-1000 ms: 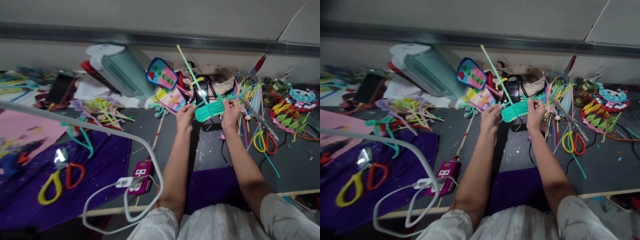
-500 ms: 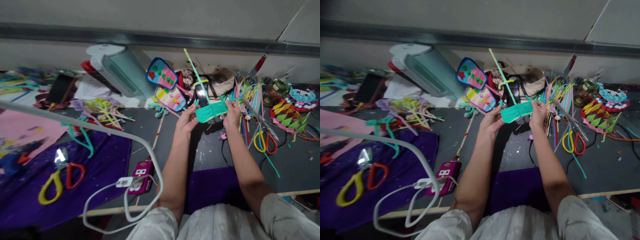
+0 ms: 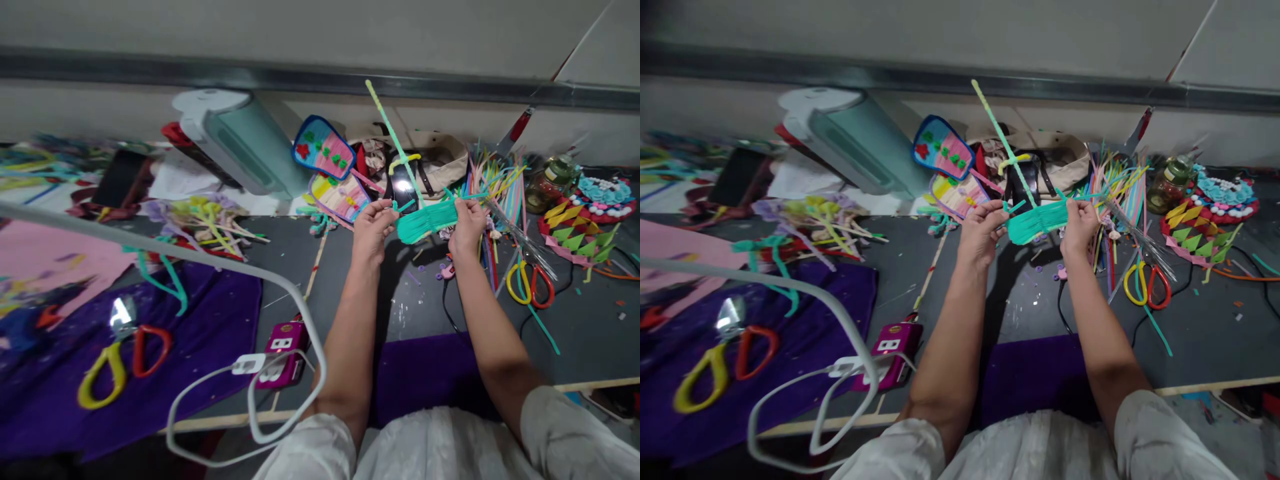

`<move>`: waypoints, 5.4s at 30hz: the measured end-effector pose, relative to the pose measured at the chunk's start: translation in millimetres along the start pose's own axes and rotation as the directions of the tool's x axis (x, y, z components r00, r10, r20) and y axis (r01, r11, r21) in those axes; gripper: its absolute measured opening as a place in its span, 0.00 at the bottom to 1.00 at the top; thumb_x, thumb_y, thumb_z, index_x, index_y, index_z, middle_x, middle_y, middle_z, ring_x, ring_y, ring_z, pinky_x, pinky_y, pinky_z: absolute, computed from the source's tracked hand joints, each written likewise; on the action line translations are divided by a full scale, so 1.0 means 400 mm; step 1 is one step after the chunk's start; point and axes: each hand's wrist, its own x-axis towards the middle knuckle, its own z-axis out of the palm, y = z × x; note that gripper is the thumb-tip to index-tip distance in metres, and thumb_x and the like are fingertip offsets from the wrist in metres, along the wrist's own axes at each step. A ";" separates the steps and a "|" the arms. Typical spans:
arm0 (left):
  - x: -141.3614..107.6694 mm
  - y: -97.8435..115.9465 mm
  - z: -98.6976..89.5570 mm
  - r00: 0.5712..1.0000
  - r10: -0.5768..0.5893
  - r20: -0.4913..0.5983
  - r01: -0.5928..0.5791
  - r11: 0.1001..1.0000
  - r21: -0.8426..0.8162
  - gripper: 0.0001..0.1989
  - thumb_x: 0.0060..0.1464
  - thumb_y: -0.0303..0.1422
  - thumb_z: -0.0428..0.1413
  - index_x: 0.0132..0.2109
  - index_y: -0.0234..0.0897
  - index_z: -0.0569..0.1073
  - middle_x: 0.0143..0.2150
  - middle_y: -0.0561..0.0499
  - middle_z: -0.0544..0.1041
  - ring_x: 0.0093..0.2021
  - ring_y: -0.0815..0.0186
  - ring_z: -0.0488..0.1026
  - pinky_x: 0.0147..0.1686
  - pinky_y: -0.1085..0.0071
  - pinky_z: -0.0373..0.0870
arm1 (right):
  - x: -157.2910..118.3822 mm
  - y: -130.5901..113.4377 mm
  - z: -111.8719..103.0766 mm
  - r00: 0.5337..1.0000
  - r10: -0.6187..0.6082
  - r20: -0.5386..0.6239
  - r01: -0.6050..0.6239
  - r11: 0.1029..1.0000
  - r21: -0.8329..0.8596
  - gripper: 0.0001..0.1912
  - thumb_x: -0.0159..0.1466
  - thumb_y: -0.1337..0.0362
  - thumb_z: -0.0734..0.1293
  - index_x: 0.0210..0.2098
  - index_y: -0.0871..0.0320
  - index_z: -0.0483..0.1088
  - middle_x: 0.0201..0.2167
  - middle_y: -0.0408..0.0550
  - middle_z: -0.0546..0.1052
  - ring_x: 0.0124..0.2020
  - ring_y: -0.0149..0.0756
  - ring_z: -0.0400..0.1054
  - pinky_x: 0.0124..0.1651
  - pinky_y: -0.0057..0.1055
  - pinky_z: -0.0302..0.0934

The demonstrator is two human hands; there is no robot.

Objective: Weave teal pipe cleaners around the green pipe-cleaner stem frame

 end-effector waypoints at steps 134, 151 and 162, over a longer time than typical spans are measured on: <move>-0.039 -0.073 0.099 0.975 -0.103 0.199 0.168 0.924 -0.344 0.23 0.51 0.43 0.68 0.49 0.33 0.78 0.46 0.41 0.84 0.51 0.54 0.81 0.51 0.58 0.78 | 0.035 -0.061 -0.040 0.846 -0.016 0.533 0.173 0.954 -0.246 0.12 0.54 0.55 0.73 0.30 0.58 0.76 0.28 0.42 0.77 0.31 0.32 0.68 0.37 0.30 0.63; -0.031 -0.078 0.097 0.952 -0.150 0.266 0.249 0.886 -0.390 0.14 0.58 0.37 0.64 0.48 0.35 0.78 0.52 0.42 0.82 0.52 0.56 0.80 0.52 0.58 0.78 | 0.041 -0.059 -0.046 0.824 0.105 0.557 -0.015 0.986 -0.163 0.13 0.50 0.59 0.75 0.33 0.58 0.75 0.28 0.41 0.78 0.30 0.31 0.70 0.36 0.29 0.64; -0.032 -0.087 0.100 0.959 -0.167 0.230 0.254 0.867 -0.428 0.16 0.56 0.37 0.66 0.48 0.33 0.77 0.47 0.42 0.83 0.50 0.57 0.81 0.51 0.60 0.78 | 0.039 -0.056 -0.046 0.864 0.082 0.498 0.022 0.980 -0.198 0.13 0.50 0.58 0.75 0.33 0.58 0.79 0.28 0.42 0.79 0.30 0.32 0.69 0.39 0.32 0.65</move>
